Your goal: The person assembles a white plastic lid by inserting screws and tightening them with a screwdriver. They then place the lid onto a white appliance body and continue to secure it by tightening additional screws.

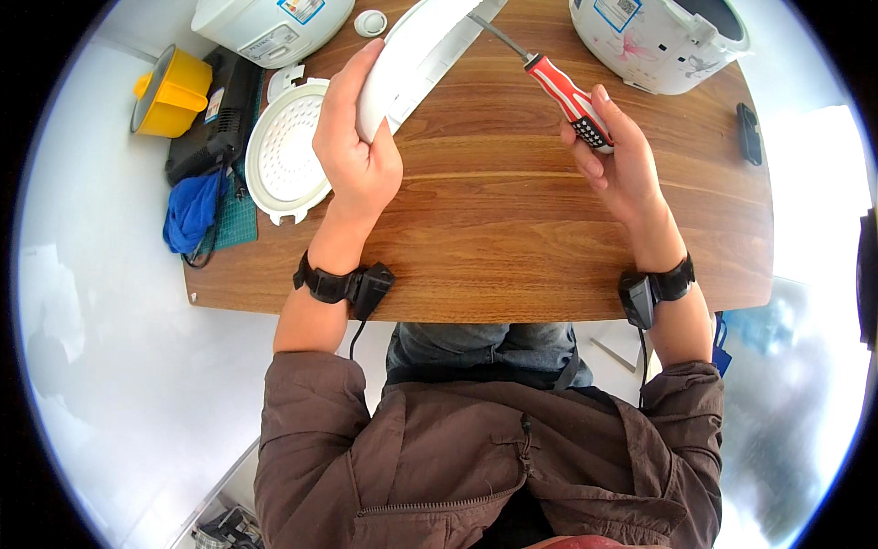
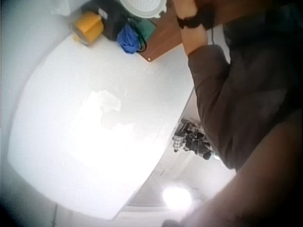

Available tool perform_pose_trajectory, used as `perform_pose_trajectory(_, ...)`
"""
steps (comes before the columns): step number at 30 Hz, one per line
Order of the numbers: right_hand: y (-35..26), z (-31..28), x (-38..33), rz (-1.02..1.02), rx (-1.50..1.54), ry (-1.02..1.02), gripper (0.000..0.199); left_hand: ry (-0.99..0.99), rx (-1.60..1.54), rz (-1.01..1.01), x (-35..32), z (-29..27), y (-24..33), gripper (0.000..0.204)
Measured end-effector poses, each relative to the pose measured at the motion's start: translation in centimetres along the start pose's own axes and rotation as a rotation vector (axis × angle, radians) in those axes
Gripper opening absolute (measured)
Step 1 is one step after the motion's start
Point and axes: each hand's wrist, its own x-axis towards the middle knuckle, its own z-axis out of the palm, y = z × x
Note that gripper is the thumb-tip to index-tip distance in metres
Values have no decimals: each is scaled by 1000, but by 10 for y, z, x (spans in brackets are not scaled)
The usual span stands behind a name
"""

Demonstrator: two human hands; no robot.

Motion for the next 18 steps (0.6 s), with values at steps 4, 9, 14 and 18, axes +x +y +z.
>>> perform_pose_trajectory(4, 3, 10, -3, -226, -221, 104, 37, -1, -5, 9, 0, 1, -1, 46)
perform_pose_trajectory(9, 12, 7, 5, -867, -1084, 292, 40, -14, -17, 9, 0, 0, 0, 46)
perform_pose_trajectory(14, -3, 9, -5, -193, -402, 48, 35, 9, -42, -7, 0, -2, -2, 43)
perform_pose_trajectory(18, -7, 6, -6, -30, -184, -58, 39, 15, -53, 5, 1, -3, -3, 40)
